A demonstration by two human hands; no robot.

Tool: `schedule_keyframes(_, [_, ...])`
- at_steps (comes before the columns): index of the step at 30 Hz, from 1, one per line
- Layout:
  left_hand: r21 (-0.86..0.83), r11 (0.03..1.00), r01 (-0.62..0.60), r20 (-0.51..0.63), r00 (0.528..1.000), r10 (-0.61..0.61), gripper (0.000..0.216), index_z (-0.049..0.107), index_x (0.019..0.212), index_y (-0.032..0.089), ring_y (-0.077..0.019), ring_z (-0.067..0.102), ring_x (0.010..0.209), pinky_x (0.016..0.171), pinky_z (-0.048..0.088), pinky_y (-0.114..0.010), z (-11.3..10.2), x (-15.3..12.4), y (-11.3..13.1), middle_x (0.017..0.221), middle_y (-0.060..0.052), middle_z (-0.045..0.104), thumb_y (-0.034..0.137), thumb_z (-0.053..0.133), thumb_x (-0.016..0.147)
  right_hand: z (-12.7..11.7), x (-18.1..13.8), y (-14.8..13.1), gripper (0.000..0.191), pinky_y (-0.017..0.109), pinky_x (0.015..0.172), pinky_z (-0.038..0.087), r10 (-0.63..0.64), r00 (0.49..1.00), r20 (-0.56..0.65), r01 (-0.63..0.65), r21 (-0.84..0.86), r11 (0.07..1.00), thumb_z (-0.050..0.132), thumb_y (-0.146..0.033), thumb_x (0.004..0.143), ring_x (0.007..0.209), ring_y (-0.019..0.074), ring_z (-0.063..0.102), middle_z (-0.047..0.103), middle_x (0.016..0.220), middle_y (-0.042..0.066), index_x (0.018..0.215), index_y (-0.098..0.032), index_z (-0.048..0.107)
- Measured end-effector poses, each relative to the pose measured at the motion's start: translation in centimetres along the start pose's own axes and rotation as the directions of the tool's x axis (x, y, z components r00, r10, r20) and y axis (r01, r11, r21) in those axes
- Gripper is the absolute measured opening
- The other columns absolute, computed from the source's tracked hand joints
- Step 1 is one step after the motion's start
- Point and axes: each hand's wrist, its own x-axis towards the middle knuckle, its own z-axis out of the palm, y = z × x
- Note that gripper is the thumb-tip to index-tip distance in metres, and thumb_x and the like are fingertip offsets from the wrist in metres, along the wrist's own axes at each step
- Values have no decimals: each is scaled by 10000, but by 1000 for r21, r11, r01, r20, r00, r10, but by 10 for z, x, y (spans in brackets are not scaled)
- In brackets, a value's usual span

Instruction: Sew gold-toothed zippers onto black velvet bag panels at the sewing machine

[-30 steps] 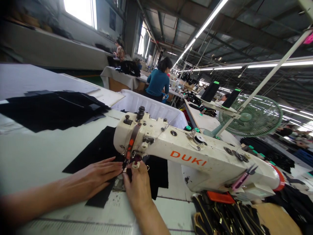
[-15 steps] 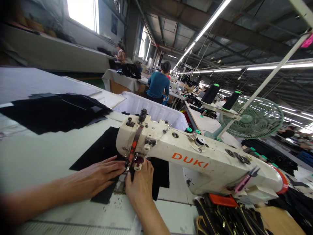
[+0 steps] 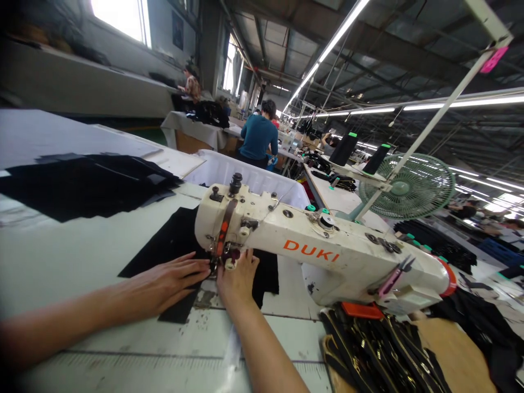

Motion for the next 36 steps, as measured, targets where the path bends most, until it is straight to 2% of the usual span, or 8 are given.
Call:
schedule_keyframes(4, [-5,1000,8,-5,1000,-8,448,595,1389,102,-256,525,1380,1259,239,-441,-2,-1,1,1424,-135,624,74,505,951,-31,-20,9,379,494,908,502,-113,994,6,113,9,994,709,-163,843,1094,345,582,642,1214,195,1213,-109,653])
schedule_keyframes(8, [-11,999,30,-20,999,-30,466,598,1390,111,-249,526,1376,1263,233,-427,-1,-3,1,1415,-130,629,92,524,931,-44,-32,10,272,476,981,474,-391,920,-8,391,41,919,584,-119,968,1066,290,609,696,1173,109,1216,-195,666])
schedule_keyframes(10, [-16,999,29,-32,999,-30,474,603,1387,134,-239,534,1369,1265,230,-420,2,-4,-1,1413,-116,632,96,540,918,-38,-32,10,289,439,976,491,-452,892,-10,452,65,890,574,-85,970,1048,265,633,718,1158,75,1198,-227,681])
schedule_keyframes(17, [-79,996,-27,-119,993,18,504,575,1414,212,-194,542,1366,1280,185,-375,13,-6,-11,1401,-54,653,71,528,932,-16,-31,12,326,440,998,517,-414,910,-22,414,104,904,607,-56,934,1054,262,663,741,1115,72,1209,-211,690])
schedule_keyframes(23, [-99,995,-34,-82,996,26,495,595,1396,201,-210,539,1373,1275,199,-391,6,0,-16,1406,-58,651,75,510,924,-27,-19,14,265,386,904,566,-326,945,-36,327,199,924,590,-103,946,988,252,673,737,1086,73,1134,-234,724])
schedule_keyframes(27, [-114,993,-31,-65,998,24,479,598,1391,188,-211,547,1366,1275,201,-393,0,2,-14,1410,-65,648,80,495,935,-39,-12,22,210,380,908,564,-259,965,-45,262,241,934,566,-145,958,996,249,665,725,1051,87,1045,-218,743])
schedule_keyframes(32, [-137,991,-13,-93,996,0,491,594,1393,208,-213,552,1359,1276,202,-401,1,1,-10,1399,-64,653,77,507,928,-44,-20,24,210,402,939,547,-300,954,17,286,253,924,619,-156,924,1028,258,655,738,1060,62,1069,-249,740])
schedule_keyframes(36, [-127,992,-15,-102,995,2,458,607,1374,193,-217,555,1353,1277,204,-405,0,1,-10,1374,-80,667,84,511,940,-42,-28,20,285,460,962,527,-391,921,10,383,178,907,553,-106,941,1036,280,651,734,1105,88,1151,-209,715])
